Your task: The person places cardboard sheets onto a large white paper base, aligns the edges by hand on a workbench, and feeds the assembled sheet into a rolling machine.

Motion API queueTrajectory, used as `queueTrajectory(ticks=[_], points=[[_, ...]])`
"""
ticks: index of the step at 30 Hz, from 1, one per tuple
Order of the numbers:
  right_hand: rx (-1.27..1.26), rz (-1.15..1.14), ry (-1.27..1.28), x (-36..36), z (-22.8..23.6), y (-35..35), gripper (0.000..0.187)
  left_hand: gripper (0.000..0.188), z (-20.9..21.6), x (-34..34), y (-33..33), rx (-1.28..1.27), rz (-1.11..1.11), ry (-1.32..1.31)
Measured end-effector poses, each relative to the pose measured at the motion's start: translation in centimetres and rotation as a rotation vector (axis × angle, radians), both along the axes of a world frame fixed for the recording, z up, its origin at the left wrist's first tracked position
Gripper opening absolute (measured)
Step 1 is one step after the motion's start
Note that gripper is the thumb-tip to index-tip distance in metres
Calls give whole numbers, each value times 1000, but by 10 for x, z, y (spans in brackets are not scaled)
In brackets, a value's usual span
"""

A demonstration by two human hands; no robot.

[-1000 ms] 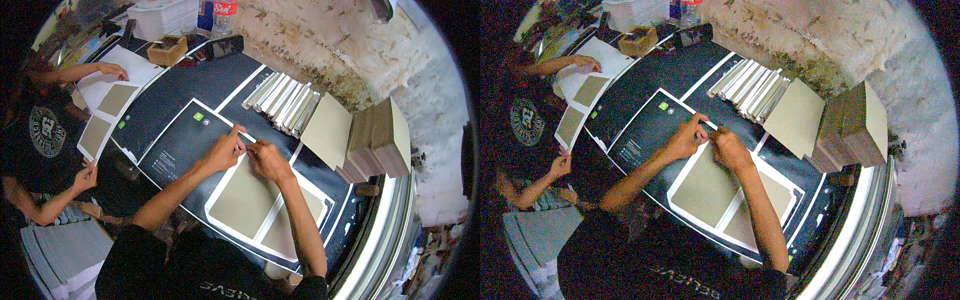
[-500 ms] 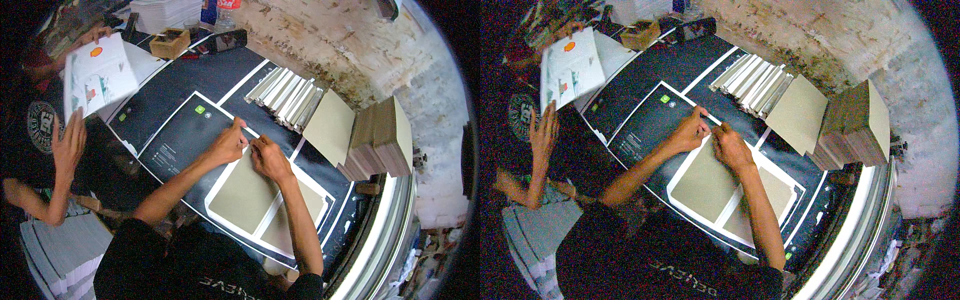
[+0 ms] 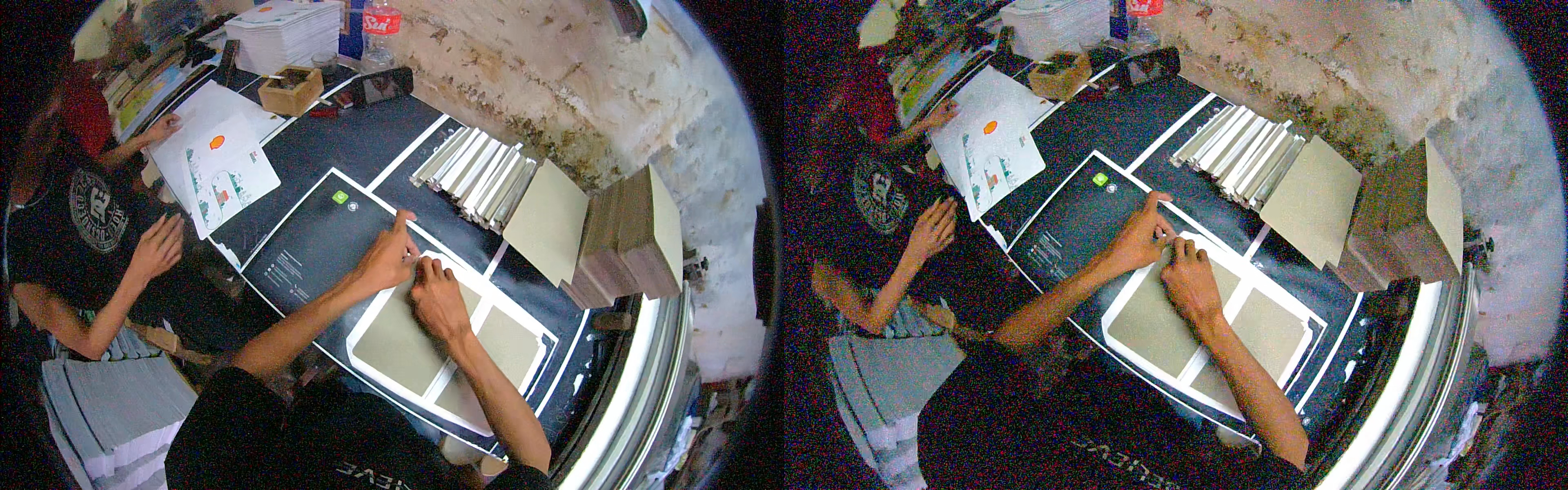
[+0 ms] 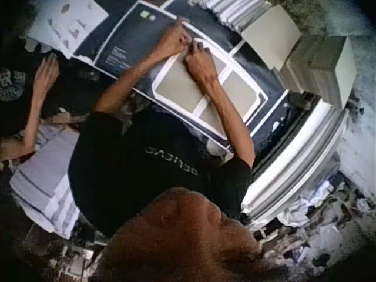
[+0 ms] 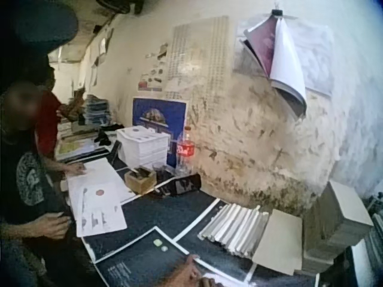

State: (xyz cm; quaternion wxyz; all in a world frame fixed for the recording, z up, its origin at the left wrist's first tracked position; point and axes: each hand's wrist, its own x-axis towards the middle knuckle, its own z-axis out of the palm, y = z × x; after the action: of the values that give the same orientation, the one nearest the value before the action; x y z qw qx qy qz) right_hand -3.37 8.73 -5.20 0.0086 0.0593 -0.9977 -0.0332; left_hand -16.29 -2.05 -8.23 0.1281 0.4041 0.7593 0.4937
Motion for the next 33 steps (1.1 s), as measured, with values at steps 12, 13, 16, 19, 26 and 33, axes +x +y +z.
queueTrajectory(ticks=[12,13,16,19,26,33], points=[[-1007,-323,527,31,-13,20,67,102,60,44,-21,-518,-228,465],[-979,-290,551,28,-12,21,77,104,63,46,-22,-538,-243,501],[-940,-161,559,15,-7,16,92,103,34,46,-31,-415,-175,534],[-916,-164,410,10,-19,22,94,100,18,53,-38,-208,-100,539],[-639,-118,239,11,-29,13,95,110,14,68,-44,-336,60,378],[-541,-131,518,20,-30,8,94,126,15,35,-31,-167,-173,412]])
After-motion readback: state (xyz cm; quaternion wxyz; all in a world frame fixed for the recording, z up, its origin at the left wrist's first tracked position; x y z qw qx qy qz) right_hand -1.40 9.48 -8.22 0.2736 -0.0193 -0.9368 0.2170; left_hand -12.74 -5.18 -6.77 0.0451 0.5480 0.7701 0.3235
